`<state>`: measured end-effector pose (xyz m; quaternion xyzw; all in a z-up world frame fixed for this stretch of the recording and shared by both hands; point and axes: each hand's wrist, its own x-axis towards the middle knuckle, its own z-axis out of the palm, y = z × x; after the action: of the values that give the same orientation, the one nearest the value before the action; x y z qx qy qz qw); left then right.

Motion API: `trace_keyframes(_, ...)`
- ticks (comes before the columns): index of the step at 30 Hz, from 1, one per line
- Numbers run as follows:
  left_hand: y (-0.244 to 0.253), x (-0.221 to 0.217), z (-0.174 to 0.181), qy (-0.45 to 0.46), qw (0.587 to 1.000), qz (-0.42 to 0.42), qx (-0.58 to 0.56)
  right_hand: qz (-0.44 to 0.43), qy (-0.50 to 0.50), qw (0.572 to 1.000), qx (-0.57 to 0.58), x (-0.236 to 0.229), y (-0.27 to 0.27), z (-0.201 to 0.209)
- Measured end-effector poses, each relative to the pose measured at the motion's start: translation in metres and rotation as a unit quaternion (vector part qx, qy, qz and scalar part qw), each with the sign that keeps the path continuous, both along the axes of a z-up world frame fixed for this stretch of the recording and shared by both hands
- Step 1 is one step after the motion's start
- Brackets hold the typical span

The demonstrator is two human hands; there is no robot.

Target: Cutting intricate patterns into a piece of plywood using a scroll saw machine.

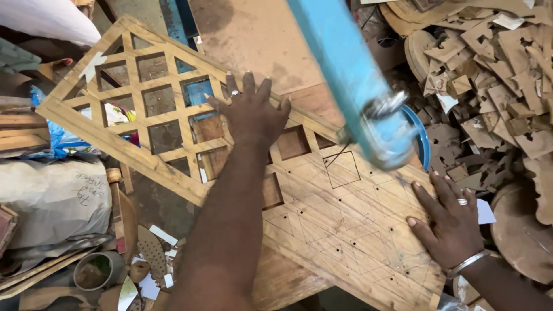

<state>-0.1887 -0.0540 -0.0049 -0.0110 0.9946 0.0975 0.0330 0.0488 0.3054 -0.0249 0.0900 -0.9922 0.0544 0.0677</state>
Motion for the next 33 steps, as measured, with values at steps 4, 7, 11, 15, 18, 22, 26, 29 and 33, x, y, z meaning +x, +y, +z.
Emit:
trace_keyframes(4, -0.001, 0.013, 0.006, -0.029, 0.999, -0.012, -0.01, 0.007, -0.003, 1.0, 0.003, 0.009, 0.005, 0.0)
trace_keyframes(7, 0.0, 0.021, 0.008, -0.053, 0.998, -0.021, -0.018, 0.016, 0.005, 1.0, -0.014, 0.012, 0.008, 0.0)
trace_keyframes(11, 0.004, 0.021, 0.008, -0.072, 0.997, 0.001, -0.024, 0.022, 0.002, 1.0, -0.017, 0.003, 0.01, 0.006)
trace_keyframes(15, 0.004, 0.019, 0.004, -0.077, 0.996, 0.006, -0.034, 0.02, -0.003, 1.0, -0.015, 0.0, 0.013, 0.005)
trace_keyframes(18, 0.004, 0.018, 0.002, -0.07, 0.997, 0.007, -0.035, 0.02, -0.003, 1.0, -0.018, -0.001, 0.015, 0.002)
trace_keyframes(22, 0.003, 0.014, -0.002, -0.057, 0.998, 0.01, -0.036, 0.022, 0.0, 1.0, -0.011, -0.004, 0.014, 0.003)
trace_keyframes(26, 0.003, 0.014, -0.006, -0.044, 0.998, 0.017, -0.035, 0.025, -0.002, 1.0, -0.013, -0.004, 0.014, 0.003)
trace_keyframes(29, 0.002, 0.012, -0.008, -0.037, 0.998, 0.014, -0.038, 0.024, -0.005, 1.0, -0.009, -0.006, 0.014, 0.003)
trace_keyframes(33, 0.002, 0.012, -0.005, -0.032, 0.999, 0.015, -0.027, 0.022, -0.01, 1.0, -0.011, -0.007, 0.013, 0.004)
